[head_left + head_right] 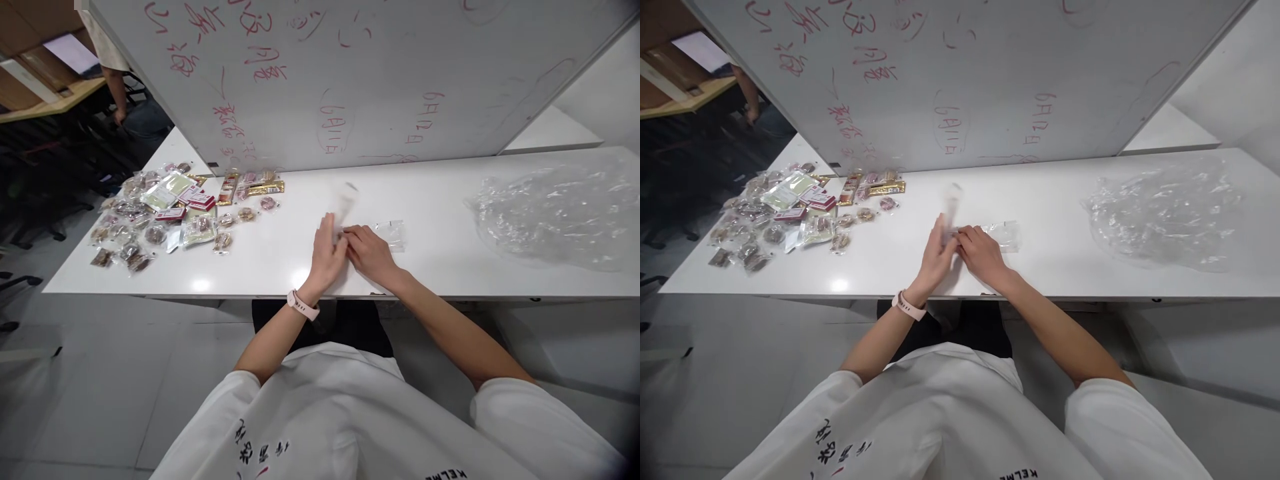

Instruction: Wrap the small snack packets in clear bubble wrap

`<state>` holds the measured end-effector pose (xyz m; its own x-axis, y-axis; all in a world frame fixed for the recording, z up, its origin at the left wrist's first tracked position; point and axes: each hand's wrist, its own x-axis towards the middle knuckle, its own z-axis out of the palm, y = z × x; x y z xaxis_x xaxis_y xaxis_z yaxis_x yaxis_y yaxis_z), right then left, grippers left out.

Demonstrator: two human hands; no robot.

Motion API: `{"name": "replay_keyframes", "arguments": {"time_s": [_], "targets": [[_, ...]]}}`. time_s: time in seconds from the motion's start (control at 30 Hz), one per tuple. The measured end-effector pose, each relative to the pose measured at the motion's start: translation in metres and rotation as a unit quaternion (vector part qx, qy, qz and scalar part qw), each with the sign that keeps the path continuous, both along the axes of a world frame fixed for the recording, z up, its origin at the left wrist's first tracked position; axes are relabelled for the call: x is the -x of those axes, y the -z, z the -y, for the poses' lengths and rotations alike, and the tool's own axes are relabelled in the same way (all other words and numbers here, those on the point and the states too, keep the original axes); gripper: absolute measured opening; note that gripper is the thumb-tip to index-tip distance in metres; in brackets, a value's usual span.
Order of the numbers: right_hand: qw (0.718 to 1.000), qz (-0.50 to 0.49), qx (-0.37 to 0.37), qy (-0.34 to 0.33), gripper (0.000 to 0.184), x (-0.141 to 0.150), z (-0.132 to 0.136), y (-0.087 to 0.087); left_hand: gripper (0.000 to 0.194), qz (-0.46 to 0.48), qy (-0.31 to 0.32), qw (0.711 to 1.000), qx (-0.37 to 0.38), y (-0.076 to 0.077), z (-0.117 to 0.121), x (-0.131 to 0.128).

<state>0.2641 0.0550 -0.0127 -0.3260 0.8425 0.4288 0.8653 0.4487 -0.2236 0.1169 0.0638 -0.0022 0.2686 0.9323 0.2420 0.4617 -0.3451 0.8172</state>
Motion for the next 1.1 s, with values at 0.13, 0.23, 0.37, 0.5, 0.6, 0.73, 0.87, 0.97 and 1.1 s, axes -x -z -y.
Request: {"name": "replay_keyframes", "arguments": {"time_s": [0.13, 0.23, 0.37, 0.5, 0.6, 0.73, 0.87, 0.97, 1.1], "targets": [[0.999, -0.021, 0.036, -0.019, 0.033, -0.009, 0.003, 0.004, 0.06, -0.214, 0.039, 0.969, -0.119, 0.015, -0.003, -0.002], [0.991, -0.115, 0.046, -0.041, 0.025, -0.019, 0.009, 0.002, 0.062, -0.287, 0.056, 0.942, -0.163, 0.017, -0.003, 0.003], [0.96, -0.229, -0.133, 0.092, 0.031, -0.024, 0.018, -0.005, 0.059, -0.358, 0.074, 0.912, -0.184, 0.01, -0.003, 0.007], [0.948, -0.145, -0.26, 0.109, 0.025, -0.019, 0.024, -0.004, 0.052, -0.41, 0.089, 0.885, -0.201, 0.002, -0.006, 0.009], [0.988, -0.076, -0.134, 0.033, 0.033, -0.013, 0.025, 0.0, 0.048, -0.431, 0.1, 0.868, -0.225, 0.0, -0.01, 0.012], [0.996, -0.091, 0.012, 0.012, 0.042, -0.015, 0.027, 0.0, 0.048, -0.425, 0.121, 0.866, -0.235, 0.001, -0.015, 0.018], [0.979, -0.191, 0.058, 0.035, 0.036, -0.029, 0.034, -0.002, 0.057, -0.406, 0.151, 0.871, -0.232, 0.002, -0.021, 0.024], [0.957, -0.215, -0.007, 0.196, 0.043, -0.048, 0.041, -0.001, 0.054, -0.386, 0.163, 0.879, -0.229, 0.004, -0.025, 0.025], [0.926, -0.13, 0.032, 0.353, 0.051, -0.075, 0.045, -0.002, 0.043, -0.332, 0.162, 0.9, -0.233, 0.009, -0.029, 0.025]]}}
